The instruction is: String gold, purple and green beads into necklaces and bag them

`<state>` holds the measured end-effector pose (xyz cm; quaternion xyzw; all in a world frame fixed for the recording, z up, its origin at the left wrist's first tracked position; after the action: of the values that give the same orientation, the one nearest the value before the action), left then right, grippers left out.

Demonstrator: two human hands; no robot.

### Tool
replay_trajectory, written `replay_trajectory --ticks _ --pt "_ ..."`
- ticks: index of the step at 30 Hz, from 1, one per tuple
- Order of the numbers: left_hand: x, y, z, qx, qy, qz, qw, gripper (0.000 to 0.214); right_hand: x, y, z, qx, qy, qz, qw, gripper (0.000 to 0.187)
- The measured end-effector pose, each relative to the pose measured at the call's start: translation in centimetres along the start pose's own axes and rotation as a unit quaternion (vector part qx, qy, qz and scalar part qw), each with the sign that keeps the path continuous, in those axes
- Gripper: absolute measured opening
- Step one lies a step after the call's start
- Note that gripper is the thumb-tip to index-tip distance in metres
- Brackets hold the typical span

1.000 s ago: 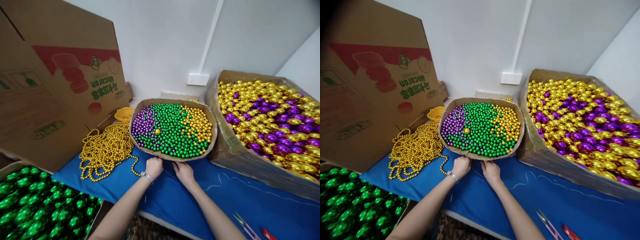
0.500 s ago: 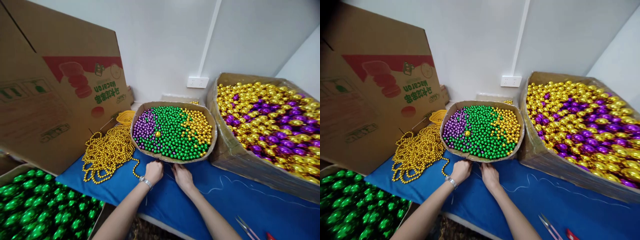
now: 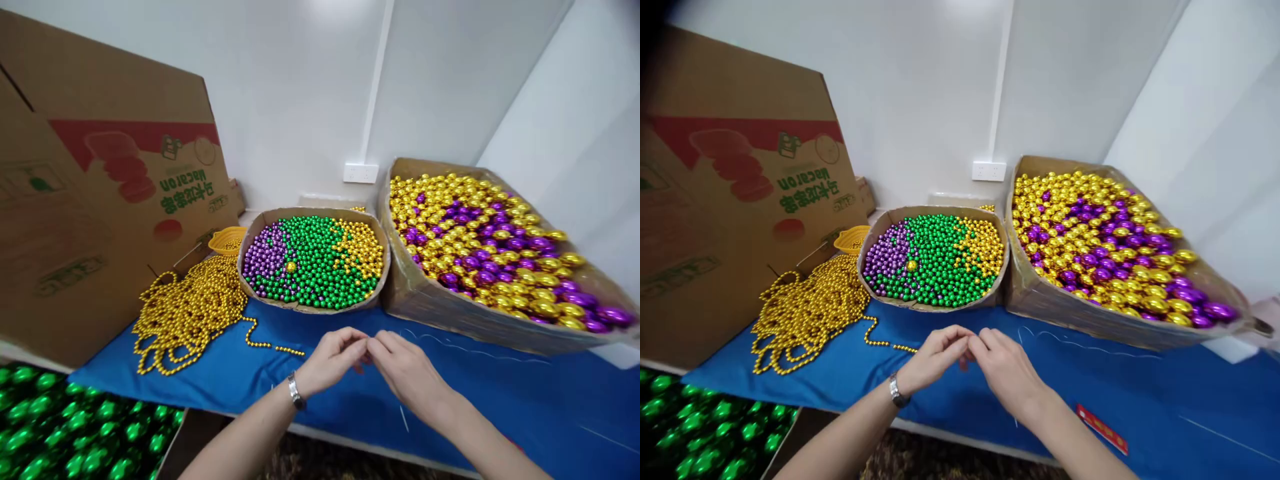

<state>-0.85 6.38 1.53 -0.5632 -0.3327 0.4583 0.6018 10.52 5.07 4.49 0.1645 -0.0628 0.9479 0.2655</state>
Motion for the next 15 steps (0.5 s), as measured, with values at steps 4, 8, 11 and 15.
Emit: replay_trajectory --ticks 4,8,11,15 --pt "0.0 0.3 -0.8 -0.004 -0.001 0.021 1.0 0.028 -1.5 -0.8 1.9 -0.001 0.017 -0.02 1.0 0.017" --pt "-1.3 -0.4 0.5 0.164 -0.062 -0.034 0.984 0.023 -2.9 -1.9 2.3 0.095 0.005 -0.074 0.993 0.021" --pt "-2.0 -0.3 1.6 0.203 -0.097 -0.04 0.974 0.022 -4.0 -1.9 0.3 0.303 0.008 -0.17 0.938 0.021" --pt "-2.1 1.1 2.4 0.154 -0.144 -0.022 0.977 0.021 -4.9 0.8 -3.9 0.656 -0.043 -0.284 0.698 0.027"
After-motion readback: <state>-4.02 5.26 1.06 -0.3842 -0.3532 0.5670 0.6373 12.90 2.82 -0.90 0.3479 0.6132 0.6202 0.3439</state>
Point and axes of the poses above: each hand's wrist, its own x-axis towards the middle knuckle, its own z-axis out of the back of the hand, y = z × x, the point moved 6 cm from there along x, towards the middle knuckle, and after that the axes turned 11 degrees about z, right-handed, at the moved point
